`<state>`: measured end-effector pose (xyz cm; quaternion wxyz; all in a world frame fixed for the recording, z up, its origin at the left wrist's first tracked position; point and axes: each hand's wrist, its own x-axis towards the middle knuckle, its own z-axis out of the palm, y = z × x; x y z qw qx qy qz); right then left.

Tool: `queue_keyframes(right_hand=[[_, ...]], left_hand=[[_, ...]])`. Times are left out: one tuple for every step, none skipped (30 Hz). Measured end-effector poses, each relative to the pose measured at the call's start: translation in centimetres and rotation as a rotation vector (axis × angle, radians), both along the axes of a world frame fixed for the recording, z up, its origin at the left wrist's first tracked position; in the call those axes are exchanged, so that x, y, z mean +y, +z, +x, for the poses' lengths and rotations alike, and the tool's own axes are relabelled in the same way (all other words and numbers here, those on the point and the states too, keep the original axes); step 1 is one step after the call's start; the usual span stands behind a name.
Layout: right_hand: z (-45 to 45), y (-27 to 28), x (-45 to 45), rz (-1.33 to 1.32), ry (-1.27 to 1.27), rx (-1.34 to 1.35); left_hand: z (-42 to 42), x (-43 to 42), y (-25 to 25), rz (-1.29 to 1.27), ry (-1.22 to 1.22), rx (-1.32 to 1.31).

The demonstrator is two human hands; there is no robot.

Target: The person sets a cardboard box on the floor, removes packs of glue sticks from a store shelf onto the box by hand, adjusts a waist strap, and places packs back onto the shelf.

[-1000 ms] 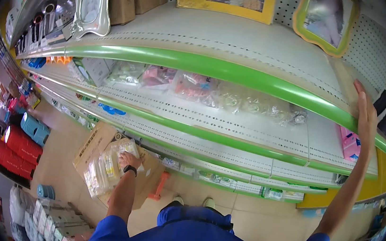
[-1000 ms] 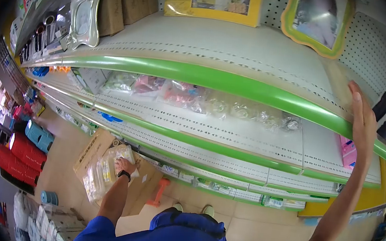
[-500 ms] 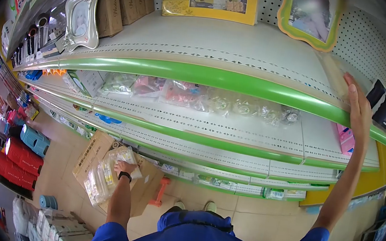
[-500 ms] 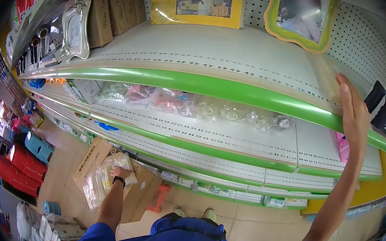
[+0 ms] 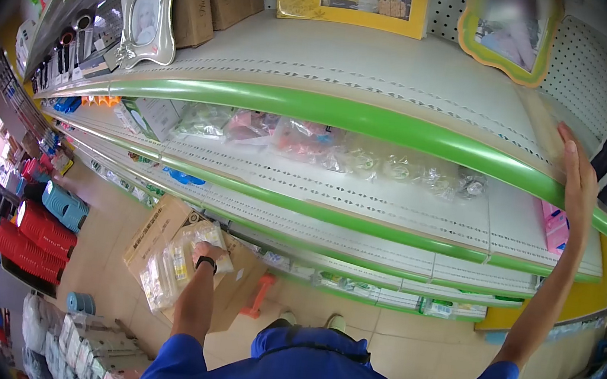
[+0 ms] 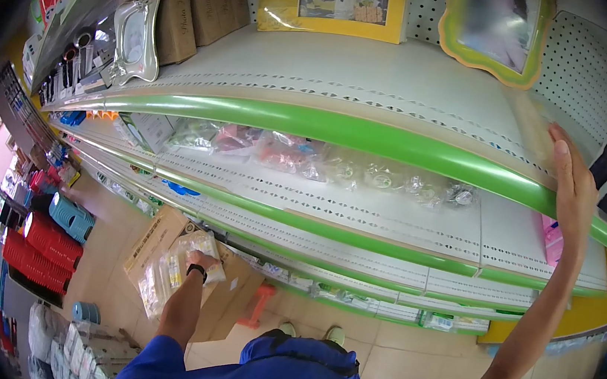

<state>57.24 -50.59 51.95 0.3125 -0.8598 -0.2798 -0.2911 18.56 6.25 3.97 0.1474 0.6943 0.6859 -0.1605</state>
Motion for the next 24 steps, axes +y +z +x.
queue_keyframes(right_hand=[[0.1, 0.0, 0.0, -0.003, 0.003, -0.004], [0.3, -0.1, -0.1, -0.006, 0.005, -0.007], [0.5, -0.1, -0.2, -0.011, 0.007, -0.009], [0.6, -0.2, -0.2, -0.018, -0.004, -0.014], [0.7, -0.3, -0.3, -0.026, -0.014, -0.018], [0.8, -0.4, -0.3, -0.035, -0.023, -0.02], [0.9, -0.4, -0.3, -0.037, -0.018, -0.018], [0.9, -0.4, -0.3, -0.038, -0.014, -0.016], [1.1, -0.4, -0.4, -0.038, -0.011, -0.014], [1.6, -0.6, -0.8, -0.043, 0.006, -0.012], [1.7, -0.7, -0.8, -0.048, -0.002, -0.011], [1.7, -0.6, -0.8, -0.052, -0.008, -0.013], [1.8, -0.6, -0.7, -0.056, -0.013, -0.017], [1.9, -0.6, -0.8, -0.064, -0.01, -0.026], [2.0, -0.6, -0.9, -0.072, -0.008, -0.034], [2.1, -0.7, -0.9, -0.079, -0.008, -0.042], [2.2, -0.8, -0.9, -0.067, 0.001, -0.028], [2.3, -0.8, -0.9, -0.054, 0.007, -0.015], [2.3, -0.9, -1.0, -0.04, 0.011, -0.002], [2.2, -0.9, -1.0, -0.056, 0.004, -0.007], [2.0, -0.7, -0.9, -0.072, -0.003, -0.014], [1.9, -0.7, -0.9, -0.088, -0.01, -0.02], [2.0, -0.7, -1.0, -0.087, 0.002, -0.019], [2.1, -0.7, -1.0, -0.086, 0.014, -0.018]], left_hand=[[0.2, 0.3, -0.2, -0.054, -0.009, -0.013], [0.4, 0.6, -0.4, -0.101, 0.006, 0.006], [0.3, 0.5, -0.7, -0.055, 0.033, 0.004], [0.5, -0.2, -0.3, -0.01, 0.061, 0.002], [0.7, -0.7, 0.0, 0.034, 0.089, 0.001], [0.8, -0.5, -0.1, 0.031, 0.115, 0.001], [0.9, -0.8, 0.0, 0.046, 0.111, -0.01], [1.1, -1.3, 0.2, 0.061, 0.106, -0.021], [1.0, -1.5, 0.3, 0.078, 0.1, -0.032], [1.0, -0.5, -1.6, 0.068, 0.083, -0.009], [0.7, -0.5, -1.6, 0.058, 0.084, -0.012], [0.7, -0.3, -1.7, 0.048, 0.087, -0.019], [0.8, -0.3, -1.7, 0.038, 0.091, -0.029], [0.8, -0.2, -1.6, 0.025, 0.084, -0.045], [0.7, -0.2, -1.6, 0.013, 0.076, -0.06], [0.7, -0.2, -1.4, 0.001, 0.067, -0.075], [0.9, -0.7, -0.1, -0.011, 0.056, -0.09], [1.2, -2.1, 0.9, 0.088, 0.099, -0.132], [0.9, -1.9, 0.1, 0.096, 0.072, -0.206], [0.4, -1.3, -1.2, 0.104, 0.043, -0.281], [0.1, -0.7, -2.4, 0.112, 0.015, -0.358], [0.0, -0.7, -2.1, 0.104, -0.038, -0.367], [-0.1, -0.8, -1.9, 0.095, -0.088, -0.377], [-0.4, -0.9, -1.7, 0.087, -0.138, -0.385]])
